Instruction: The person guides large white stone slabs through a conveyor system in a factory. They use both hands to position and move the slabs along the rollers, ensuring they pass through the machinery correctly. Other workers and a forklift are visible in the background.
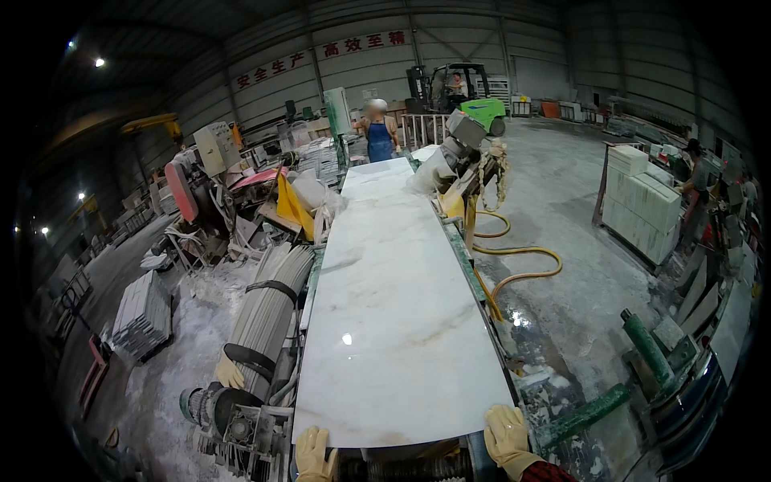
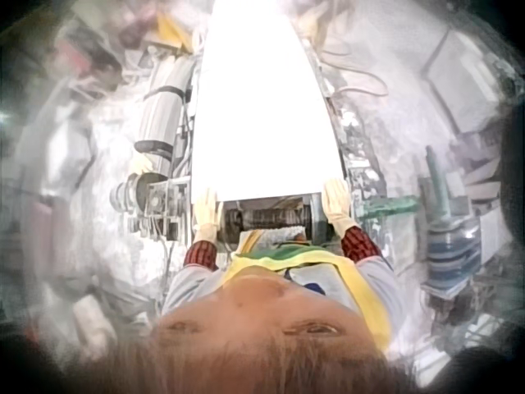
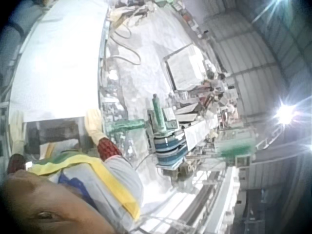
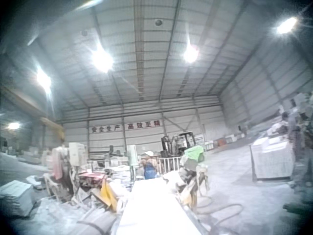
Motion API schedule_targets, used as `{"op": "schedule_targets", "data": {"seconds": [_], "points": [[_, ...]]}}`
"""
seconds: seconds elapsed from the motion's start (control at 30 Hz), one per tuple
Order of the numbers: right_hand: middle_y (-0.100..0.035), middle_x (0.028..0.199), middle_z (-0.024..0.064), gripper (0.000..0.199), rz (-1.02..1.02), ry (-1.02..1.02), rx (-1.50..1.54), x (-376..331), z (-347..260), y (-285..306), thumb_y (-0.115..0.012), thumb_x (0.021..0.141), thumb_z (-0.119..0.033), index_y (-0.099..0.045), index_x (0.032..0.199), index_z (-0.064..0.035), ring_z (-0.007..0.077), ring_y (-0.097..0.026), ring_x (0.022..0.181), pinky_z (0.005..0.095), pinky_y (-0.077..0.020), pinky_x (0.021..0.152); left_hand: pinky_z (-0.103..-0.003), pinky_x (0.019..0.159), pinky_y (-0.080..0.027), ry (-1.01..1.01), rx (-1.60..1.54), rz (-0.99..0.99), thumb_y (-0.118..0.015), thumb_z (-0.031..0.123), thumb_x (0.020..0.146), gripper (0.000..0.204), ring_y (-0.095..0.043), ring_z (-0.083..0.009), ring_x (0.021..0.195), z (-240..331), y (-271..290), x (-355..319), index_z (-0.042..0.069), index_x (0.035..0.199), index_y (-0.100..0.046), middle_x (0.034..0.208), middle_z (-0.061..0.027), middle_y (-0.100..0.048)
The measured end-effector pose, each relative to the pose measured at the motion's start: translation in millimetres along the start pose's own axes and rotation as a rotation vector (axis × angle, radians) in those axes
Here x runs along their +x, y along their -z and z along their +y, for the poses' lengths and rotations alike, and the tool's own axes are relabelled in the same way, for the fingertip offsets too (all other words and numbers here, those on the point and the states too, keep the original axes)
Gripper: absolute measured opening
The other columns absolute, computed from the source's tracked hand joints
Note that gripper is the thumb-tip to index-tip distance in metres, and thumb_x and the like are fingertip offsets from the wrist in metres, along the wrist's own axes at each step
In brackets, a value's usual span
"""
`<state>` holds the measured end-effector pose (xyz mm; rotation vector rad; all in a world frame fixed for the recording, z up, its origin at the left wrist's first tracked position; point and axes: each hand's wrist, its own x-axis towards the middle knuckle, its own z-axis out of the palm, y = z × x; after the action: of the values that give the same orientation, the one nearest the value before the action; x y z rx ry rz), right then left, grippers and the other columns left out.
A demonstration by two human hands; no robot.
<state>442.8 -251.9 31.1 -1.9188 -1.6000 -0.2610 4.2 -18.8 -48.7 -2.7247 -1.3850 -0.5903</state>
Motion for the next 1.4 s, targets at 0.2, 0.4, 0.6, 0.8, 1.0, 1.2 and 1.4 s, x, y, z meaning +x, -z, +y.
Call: {"op": "schedule_targets", "data": {"seconds": [0.2, 0.4, 0.6, 0.8, 1.0, 1.2, 1.4], "points": [[-0.063, 0.112, 0.0185, 0.027, -0.011, -0.018, 0.011, -4.4, -0.5, -1.8, -0.064, 0.09, -0.017, -0.064, 0.113, -0.0036, 0.0398, -0.06, 0.108, 0.0525, -0.0441, 0.097, -0.053, 0.129, -0.034, 0.006, 0.037, -0.004, -0.074, 0.039, 0.099, 0.069, -0.045, -0.0401, 0.153, 1.4, 1.5, -2.5, 0.013, 0.16, -0.054, 0.165, -0.0194, -0.05], [-0.063, 0.114, 0.0199, 0.025, -0.03, -0.036, 0.043, -6.1, 1.8, -0.3, -0.064, 0.091, -0.015, -0.064, 0.113, -0.0038, 0.0423, -0.06, 0.11, 0.0537, -0.0452, 0.097, -0.05, 0.121, -0.044, -0.017, 0.114, 0.023, -0.071, 0.04, 0.102, 0.065, -0.056, -0.0371, 0.144, 12.8, 20.9, 1.9, 0.011, 0.158, -0.054, 0.158, -0.0196, -0.058], [-0.062, 0.121, 0.0244, 0.034, -0.118, 0.065, 0.066, 24.5, 29.1, -11.5, -0.067, 0.091, -0.015, -0.064, 0.123, -0.0026, 0.0459, -0.059, 0.115, 0.0566, -0.0482, 0.101, -0.056, 0.113, -0.042, -0.019, -0.09, 0.013, -0.084, 0.027, 0.083, 0.059, -0.054, -0.0468, 0.131, 26.3, 46.7, 13.0, 0.007, 0.134, -0.062, 0.139, -0.022, -0.059], [-0.06, 0.116, 0.0231, 0.038, -0.086, 0.138, -0.041, 70.7, 63.7, -45.5, -0.069, 0.087, -0.016, -0.063, 0.121, -0.0017, 0.0473, -0.057, 0.115, 0.0549, -0.0474, 0.102, -0.057, 0.109, -0.043, -0.09, -0.044, 0.126, -0.083, 0.028, 0.083, 0.061, -0.055, -0.0476, 0.127, 24.9, 33.1, 11.4, 0.006, 0.136, -0.062, 0.138, -0.0232, -0.059], [-0.061, 0.12, 0.019, 0.042, -0.096, 0.147, -0.048, 108.0, 67.6, -53.8, -0.072, 0.084, -0.018, -0.066, 0.124, -0.006, 0.0421, -0.057, 0.118, 0.053, -0.0447, 0.105, -0.059, 0.114, -0.041, -0.027, -0.13, -0.072, -0.082, 0.031, 0.087, 0.064, -0.053, -0.0505, 0.133, 20.1, 40.6, 4.8, 0.004, 0.141, -0.06, 0.145, -0.0269, -0.059], [-0.064, 0.133, 0.0223, 0.043, -0.005, 0.073, -0.067, 69.0, 69.1, -72.2, -0.073, 0.086, -0.019, -0.066, 0.127, -0.0052, 0.0444, -0.056, 0.129, 0.0556, -0.0425, 0.112, -0.059, 0.113, -0.042, -0.057, -0.104, 0.058, -0.08, 0.03, 0.088, 0.062, -0.054, -0.0504, 0.132, 17.5, 35.9, -0.2, 0.004, 0.14, -0.061, 0.144, -0.0275, -0.059], [-0.063, 0.118, 0.0243, 0.037, 0.009, 0.019, -0.064, 17.3, 19.5, -30.3, -0.07, 0.086, -0.012, -0.064, 0.12, -0.0018, 0.0481, -0.057, 0.114, 0.0584, -0.0456, 0.102, -0.058, 0.111, -0.043, -0.111, -0.103, 0.136, -0.08, 0.03, 0.087, 0.061, -0.055, -0.0502, 0.129, 17.7, 38.9, 0.3, 0.003, 0.138, -0.062, 0.142, -0.0276, -0.059]]}}
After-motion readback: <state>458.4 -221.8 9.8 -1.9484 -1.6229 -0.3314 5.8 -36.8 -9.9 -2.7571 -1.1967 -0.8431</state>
